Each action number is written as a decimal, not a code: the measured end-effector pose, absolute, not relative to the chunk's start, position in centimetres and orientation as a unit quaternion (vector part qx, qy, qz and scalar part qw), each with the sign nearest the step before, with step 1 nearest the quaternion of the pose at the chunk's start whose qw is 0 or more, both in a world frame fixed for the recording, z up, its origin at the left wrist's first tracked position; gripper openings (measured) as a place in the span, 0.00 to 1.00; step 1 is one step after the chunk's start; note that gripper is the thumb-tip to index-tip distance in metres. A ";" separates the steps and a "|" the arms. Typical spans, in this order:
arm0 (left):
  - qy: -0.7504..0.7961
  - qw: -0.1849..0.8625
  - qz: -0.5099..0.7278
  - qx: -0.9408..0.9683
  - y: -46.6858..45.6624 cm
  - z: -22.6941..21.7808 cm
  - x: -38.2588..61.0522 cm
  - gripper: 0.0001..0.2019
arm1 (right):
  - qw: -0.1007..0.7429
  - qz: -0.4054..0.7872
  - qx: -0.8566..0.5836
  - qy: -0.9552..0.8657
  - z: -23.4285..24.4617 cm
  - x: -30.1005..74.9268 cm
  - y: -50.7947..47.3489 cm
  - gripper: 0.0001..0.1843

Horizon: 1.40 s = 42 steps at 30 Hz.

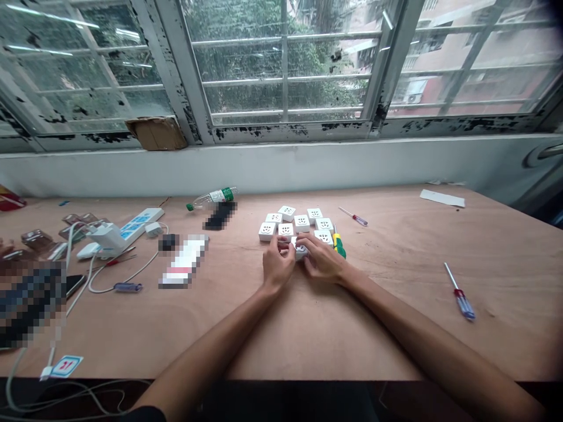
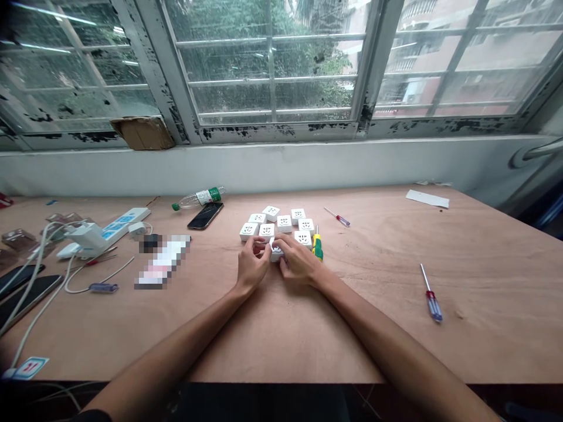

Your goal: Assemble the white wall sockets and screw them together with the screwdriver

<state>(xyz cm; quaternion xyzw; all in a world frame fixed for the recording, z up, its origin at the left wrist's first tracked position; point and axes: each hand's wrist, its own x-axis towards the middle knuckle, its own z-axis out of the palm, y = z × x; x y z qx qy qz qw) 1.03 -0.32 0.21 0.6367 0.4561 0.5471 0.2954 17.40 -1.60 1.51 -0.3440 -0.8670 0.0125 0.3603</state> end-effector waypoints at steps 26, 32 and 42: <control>0.424 0.198 0.411 0.783 -0.4 -0.4 1.2 0.26 | 0.242 -0.146 -0.485 -0.828 1.9 20.1 -1.6 0.10; 0.415 0.204 0.419 0.781 -0.1 -0.7 1.2 0.26 | 0.224 -0.135 -0.513 -0.818 1.4 20.6 -0.8 0.13; 0.420 0.213 0.413 0.780 -0.1 -0.6 1.2 0.26 | 0.214 -0.170 -0.514 -0.813 1.2 20.1 -0.3 0.13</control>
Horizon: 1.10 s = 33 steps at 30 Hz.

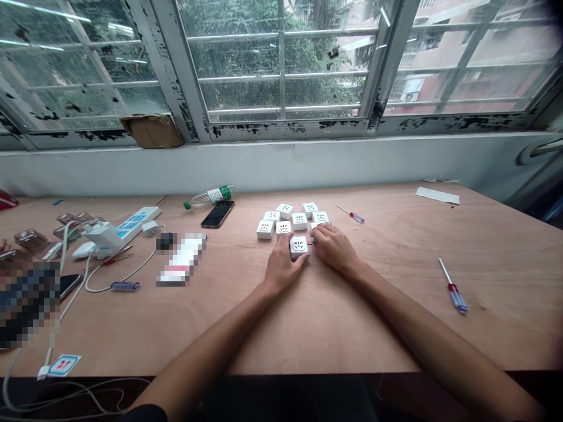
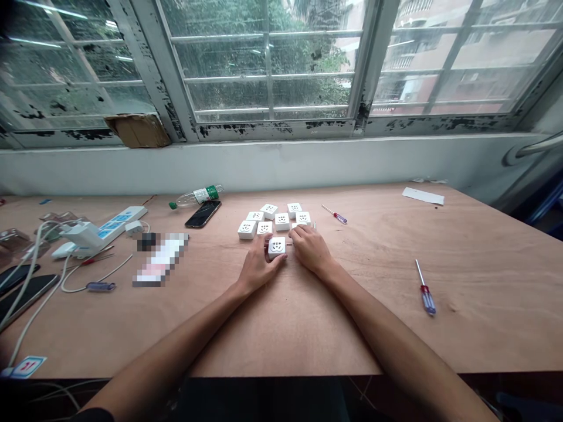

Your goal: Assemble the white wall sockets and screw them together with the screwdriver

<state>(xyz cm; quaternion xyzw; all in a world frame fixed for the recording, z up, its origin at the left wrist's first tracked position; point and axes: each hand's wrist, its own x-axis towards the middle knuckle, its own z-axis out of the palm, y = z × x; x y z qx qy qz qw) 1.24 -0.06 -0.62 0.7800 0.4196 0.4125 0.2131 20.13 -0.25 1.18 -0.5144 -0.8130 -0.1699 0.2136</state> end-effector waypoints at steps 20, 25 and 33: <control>0.421 0.182 0.404 0.791 -0.4 -0.1 1.3 0.23 | 0.138 -0.148 -0.501 -0.842 0.7 18.3 -0.5 0.21; 0.422 0.183 0.407 0.789 -0.4 -0.1 1.3 0.24 | 0.139 -0.158 -0.494 -0.844 0.8 18.2 -0.6 0.19; 0.405 0.175 0.415 0.796 -0.5 -0.1 1.3 0.24 | 0.182 -0.164 -0.478 -0.844 0.7 18.3 -0.6 0.17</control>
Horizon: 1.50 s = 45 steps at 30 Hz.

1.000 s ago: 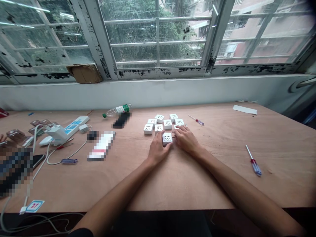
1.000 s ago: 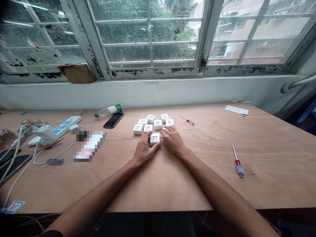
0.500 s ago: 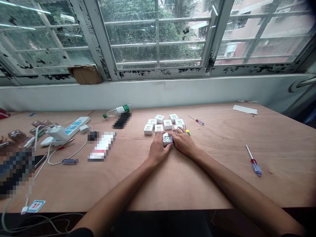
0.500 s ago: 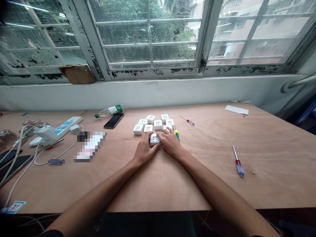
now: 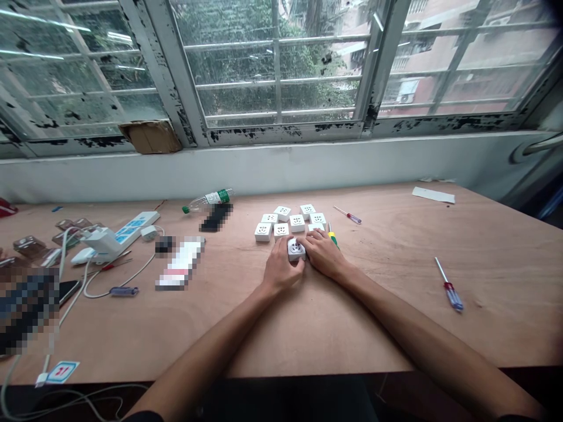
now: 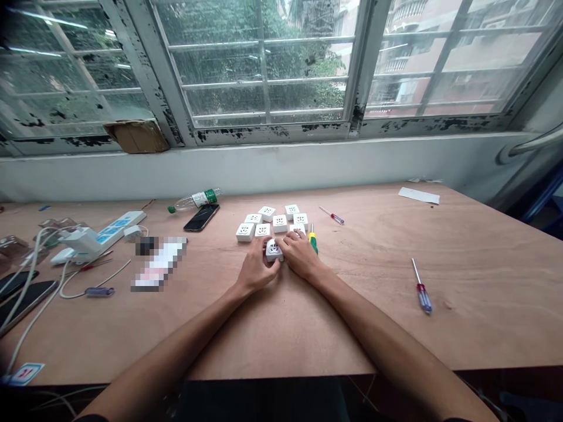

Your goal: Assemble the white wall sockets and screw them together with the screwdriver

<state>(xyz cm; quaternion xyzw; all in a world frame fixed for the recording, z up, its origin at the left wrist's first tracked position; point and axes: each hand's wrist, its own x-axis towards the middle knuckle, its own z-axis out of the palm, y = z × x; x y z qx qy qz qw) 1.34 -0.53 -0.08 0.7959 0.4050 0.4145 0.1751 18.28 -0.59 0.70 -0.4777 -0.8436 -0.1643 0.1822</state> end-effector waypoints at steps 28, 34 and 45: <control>0.359 0.197 0.373 0.833 1.4 -0.5 2.8 0.26 | 0.422 -0.033 -0.456 -0.783 1.6 19.4 -1.6 0.15; 0.372 0.185 0.367 0.832 1.3 -0.5 2.9 0.27 | 0.412 -0.049 -0.454 -0.788 1.6 19.4 -1.6 0.14; 0.394 0.165 0.366 0.827 0.9 -0.3 2.8 0.25 | 0.386 -0.059 -0.462 -0.796 1.7 19.5 -1.6 0.13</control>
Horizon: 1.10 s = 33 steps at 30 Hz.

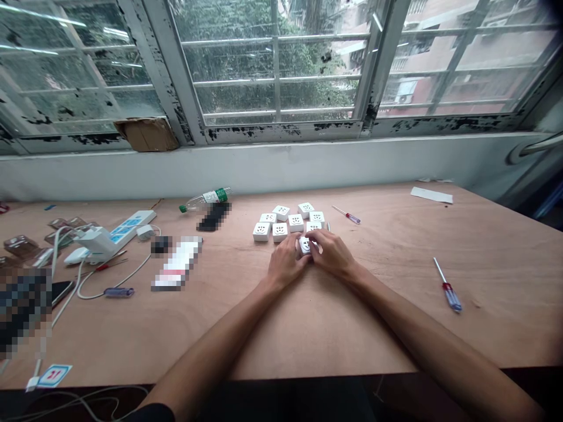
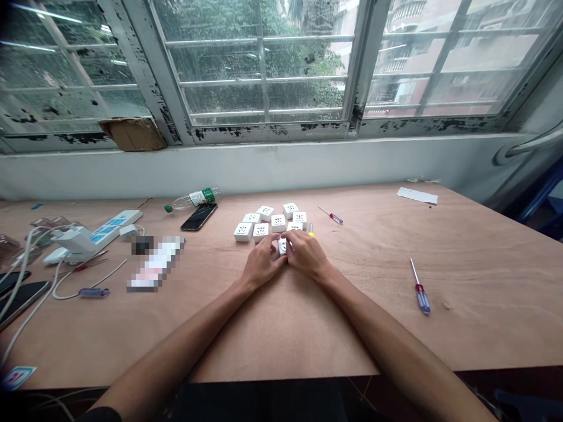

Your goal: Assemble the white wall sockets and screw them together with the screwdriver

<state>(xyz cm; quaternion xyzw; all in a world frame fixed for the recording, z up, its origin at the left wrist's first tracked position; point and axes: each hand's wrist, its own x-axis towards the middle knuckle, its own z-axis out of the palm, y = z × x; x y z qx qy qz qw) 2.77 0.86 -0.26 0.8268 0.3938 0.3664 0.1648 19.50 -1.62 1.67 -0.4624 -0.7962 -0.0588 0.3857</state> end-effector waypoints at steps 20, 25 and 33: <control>0.395 0.163 0.381 0.820 0.6 -0.2 2.6 0.22 | 0.304 -0.107 -0.459 -0.828 1.4 19.2 -1.6 0.13; 0.398 0.159 0.377 0.821 0.6 -0.2 2.6 0.22 | 0.325 -0.116 -0.449 -0.824 1.4 19.1 -1.8 0.16; 0.407 0.164 0.371 0.819 0.6 -0.2 2.5 0.22 | 0.325 -0.117 -0.449 -0.824 1.5 18.9 -1.8 0.16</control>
